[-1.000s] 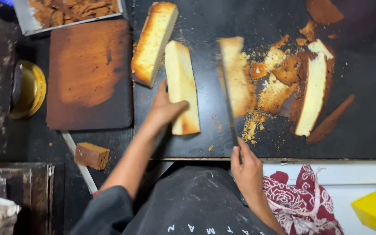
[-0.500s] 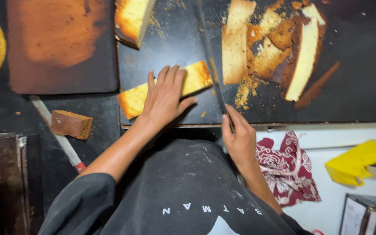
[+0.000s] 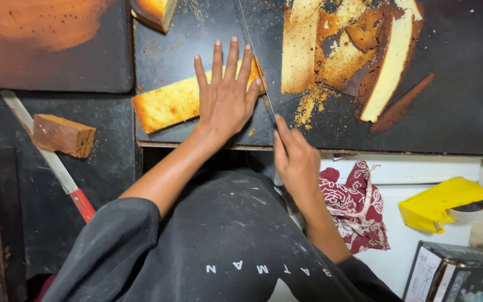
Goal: The person cuts a large slab of cake into smaller rectangular pieces using a long knife, placing the pieces onto a workspace.
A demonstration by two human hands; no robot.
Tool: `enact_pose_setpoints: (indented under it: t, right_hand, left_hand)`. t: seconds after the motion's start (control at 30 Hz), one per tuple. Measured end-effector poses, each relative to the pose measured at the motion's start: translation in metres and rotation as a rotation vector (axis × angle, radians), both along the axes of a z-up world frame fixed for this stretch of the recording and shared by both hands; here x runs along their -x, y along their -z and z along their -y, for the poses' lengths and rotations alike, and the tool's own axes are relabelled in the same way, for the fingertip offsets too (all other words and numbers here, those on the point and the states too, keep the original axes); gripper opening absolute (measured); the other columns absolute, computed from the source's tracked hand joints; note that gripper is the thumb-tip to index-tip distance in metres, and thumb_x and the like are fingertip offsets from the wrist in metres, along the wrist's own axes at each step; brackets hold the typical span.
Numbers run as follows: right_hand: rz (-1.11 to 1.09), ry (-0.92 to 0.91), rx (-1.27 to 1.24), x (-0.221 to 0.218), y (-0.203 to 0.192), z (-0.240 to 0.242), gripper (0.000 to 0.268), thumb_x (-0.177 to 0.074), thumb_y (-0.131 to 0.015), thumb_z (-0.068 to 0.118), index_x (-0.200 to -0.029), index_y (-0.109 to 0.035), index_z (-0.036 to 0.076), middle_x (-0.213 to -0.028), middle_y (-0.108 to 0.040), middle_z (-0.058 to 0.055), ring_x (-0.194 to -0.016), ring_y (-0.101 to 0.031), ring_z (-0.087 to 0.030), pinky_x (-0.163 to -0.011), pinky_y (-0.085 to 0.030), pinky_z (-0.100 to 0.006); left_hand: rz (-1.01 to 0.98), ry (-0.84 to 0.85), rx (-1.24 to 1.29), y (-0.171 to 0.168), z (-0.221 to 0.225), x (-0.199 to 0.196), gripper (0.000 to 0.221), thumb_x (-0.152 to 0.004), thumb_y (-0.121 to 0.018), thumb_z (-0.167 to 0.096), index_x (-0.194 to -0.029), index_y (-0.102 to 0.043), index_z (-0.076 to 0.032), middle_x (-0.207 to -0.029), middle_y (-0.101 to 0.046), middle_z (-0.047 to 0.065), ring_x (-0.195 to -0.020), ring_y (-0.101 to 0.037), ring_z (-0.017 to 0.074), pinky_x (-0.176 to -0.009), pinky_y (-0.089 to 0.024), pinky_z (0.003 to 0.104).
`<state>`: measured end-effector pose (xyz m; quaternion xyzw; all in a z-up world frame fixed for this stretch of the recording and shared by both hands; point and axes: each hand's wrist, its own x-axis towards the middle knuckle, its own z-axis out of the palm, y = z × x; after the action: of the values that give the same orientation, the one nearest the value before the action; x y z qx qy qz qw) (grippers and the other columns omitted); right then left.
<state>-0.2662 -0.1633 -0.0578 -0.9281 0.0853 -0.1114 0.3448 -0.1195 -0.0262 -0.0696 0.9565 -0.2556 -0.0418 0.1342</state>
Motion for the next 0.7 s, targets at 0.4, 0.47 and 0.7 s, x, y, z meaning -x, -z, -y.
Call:
enact_pose_setpoints:
  t: [0.4, 0.47, 0.7]
  right_hand:
    - [-0.057, -0.073, -0.139, 0.021, -0.006, 0.015, 0.030, -0.102, -0.064, 0.009, -0.131, -0.066, 0.004, -0.079, -0.061, -0.016, -0.065, -0.063, -0.031, -0.061, -0.050, -0.041]
    - [-0.035, -0.097, -0.111, 0.000, 0.006, 0.016, 0.029, -0.103, -0.065, 0.009, -0.132, -0.066, 0.004, -0.080, -0.060, -0.017, -0.066, -0.062, -0.032, -0.062, -0.049, -0.042]
    - [-0.220, -0.035, -0.094, 0.056, 0.012, 0.018, 0.035, -0.098, -0.065, 0.009, -0.133, -0.068, 0.006, -0.067, -0.058, -0.017, -0.056, -0.061, -0.031, -0.056, -0.049, -0.043]
  left_hand:
    - [0.014, -0.007, -0.003, 0.005, 0.002, 0.001, 0.064, -0.110, -0.043, -0.044, -0.162, -0.035, -0.008, -0.169, -0.025, 0.018, -0.156, -0.014, 0.0435, -0.120, -0.004, 0.072]
    - [0.020, -0.010, -0.011, 0.005, 0.002, 0.000, 0.064, -0.110, -0.043, -0.044, -0.162, -0.035, -0.008, -0.169, -0.026, 0.019, -0.156, -0.014, 0.0436, -0.120, -0.004, 0.072]
    - [0.012, -0.028, -0.017, 0.001, 0.006, 0.000, 0.063, -0.109, -0.039, -0.045, -0.160, -0.036, -0.008, -0.162, -0.035, 0.019, -0.152, -0.025, 0.0447, -0.118, -0.007, 0.072]
